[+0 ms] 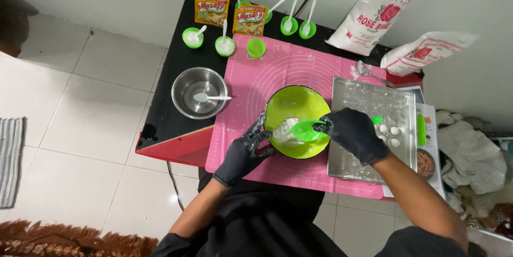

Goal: A person wearing black gloves mixes dough in a green bowl and shapes it into small balls, placing them on a metal tray.

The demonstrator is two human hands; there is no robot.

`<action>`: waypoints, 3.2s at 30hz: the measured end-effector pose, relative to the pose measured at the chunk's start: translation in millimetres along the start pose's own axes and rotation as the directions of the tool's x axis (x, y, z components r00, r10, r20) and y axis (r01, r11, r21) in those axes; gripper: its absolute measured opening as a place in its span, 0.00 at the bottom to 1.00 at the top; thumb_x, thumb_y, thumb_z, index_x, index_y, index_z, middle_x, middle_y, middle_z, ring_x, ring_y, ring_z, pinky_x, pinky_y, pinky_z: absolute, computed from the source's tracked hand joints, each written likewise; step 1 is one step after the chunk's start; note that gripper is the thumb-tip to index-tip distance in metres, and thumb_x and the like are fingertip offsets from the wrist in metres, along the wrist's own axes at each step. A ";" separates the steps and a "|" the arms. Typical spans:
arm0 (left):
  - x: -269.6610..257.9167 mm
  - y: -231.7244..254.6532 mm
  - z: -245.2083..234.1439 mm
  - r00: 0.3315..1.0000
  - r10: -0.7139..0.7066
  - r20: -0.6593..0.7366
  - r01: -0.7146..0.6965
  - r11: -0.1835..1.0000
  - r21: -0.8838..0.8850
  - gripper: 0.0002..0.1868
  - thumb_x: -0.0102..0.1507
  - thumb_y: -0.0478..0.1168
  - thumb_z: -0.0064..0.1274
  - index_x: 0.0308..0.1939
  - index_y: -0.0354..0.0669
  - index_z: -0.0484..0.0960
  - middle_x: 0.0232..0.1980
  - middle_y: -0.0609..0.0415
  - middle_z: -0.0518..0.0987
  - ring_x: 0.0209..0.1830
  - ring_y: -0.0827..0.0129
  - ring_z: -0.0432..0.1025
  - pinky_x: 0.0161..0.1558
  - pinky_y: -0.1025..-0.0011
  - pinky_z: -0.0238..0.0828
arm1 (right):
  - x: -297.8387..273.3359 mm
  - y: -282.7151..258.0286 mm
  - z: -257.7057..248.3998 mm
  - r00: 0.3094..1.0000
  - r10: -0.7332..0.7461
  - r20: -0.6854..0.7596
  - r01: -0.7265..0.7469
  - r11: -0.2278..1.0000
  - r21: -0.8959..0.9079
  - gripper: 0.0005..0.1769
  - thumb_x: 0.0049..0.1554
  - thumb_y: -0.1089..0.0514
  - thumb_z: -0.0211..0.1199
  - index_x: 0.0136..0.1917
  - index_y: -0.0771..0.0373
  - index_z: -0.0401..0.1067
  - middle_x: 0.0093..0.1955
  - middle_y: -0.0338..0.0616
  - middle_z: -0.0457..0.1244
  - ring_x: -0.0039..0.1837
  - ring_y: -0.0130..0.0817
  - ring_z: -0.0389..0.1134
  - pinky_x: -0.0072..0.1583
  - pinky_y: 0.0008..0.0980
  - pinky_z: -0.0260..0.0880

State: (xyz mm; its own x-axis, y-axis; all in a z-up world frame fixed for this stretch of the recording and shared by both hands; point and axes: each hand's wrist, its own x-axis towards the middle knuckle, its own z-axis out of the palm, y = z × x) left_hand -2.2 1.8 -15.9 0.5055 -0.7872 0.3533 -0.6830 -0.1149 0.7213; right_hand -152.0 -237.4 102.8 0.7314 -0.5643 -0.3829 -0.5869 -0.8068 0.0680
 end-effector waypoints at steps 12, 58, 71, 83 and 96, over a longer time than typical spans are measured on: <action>1.9 -0.4 -3.3 0.998 -0.049 0.032 0.050 0.998 -0.025 0.23 0.58 0.56 0.65 0.55 0.58 0.83 0.71 0.52 0.74 0.46 0.46 0.79 0.42 0.50 0.82 | -23.9 -53.7 92.9 0.519 -0.735 -0.437 0.038 0.530 -0.847 0.07 0.59 0.69 0.57 0.50 0.72 0.74 0.38 0.52 0.61 0.33 0.44 0.62 0.31 0.38 0.59; -0.9 -7.1 9.0 0.999 0.039 -0.031 -0.036 0.995 0.091 0.26 0.59 0.60 0.63 0.58 0.62 0.82 0.70 0.48 0.73 0.45 0.48 0.80 0.39 0.53 0.82 | -34.7 -26.2 97.1 0.451 -0.669 -0.591 -0.016 0.656 -0.755 0.04 0.58 0.66 0.64 0.48 0.66 0.76 0.39 0.49 0.62 0.39 0.47 0.68 0.39 0.42 0.71; 2.1 -5.4 -2.2 1.000 -0.011 0.011 0.012 1.000 -0.008 0.23 0.58 0.57 0.64 0.55 0.61 0.83 0.73 0.56 0.71 0.48 0.51 0.79 0.43 0.53 0.82 | -20.7 -12.4 113.2 0.478 -0.766 -0.429 0.191 0.568 -0.801 0.11 0.63 0.65 0.50 0.54 0.61 0.73 0.46 0.50 0.65 0.46 0.50 0.69 0.43 0.46 0.71; -4.7 -11.5 7.0 1.000 0.005 -0.024 -0.005 1.000 0.017 0.24 0.56 0.58 0.66 0.54 0.61 0.83 0.71 0.55 0.73 0.49 0.52 0.79 0.42 0.54 0.82 | -28.4 -21.1 39.8 0.725 -0.459 -0.513 0.253 0.871 -0.422 0.10 0.61 0.49 0.60 0.55 0.48 0.77 0.42 0.39 0.71 0.46 0.38 0.75 0.45 0.35 0.75; -1.2 -4.2 -1.1 0.997 -0.052 0.048 0.055 0.997 -0.048 0.23 0.59 0.57 0.63 0.56 0.60 0.82 0.74 0.55 0.70 0.49 0.46 0.78 0.45 0.50 0.82 | 16.2 -17.6 118.5 0.207 -0.685 -0.698 -0.061 0.703 -0.708 0.12 0.60 0.55 0.68 0.51 0.65 0.73 0.42 0.57 0.61 0.35 0.48 0.65 0.34 0.42 0.67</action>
State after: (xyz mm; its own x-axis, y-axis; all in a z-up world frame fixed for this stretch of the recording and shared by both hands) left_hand 0.7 4.0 -18.7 0.5145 -0.8083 0.2861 -0.6281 -0.1283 0.7675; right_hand -170.9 -211.6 -13.7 0.7962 0.3137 0.5174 -0.2115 -0.6568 0.7238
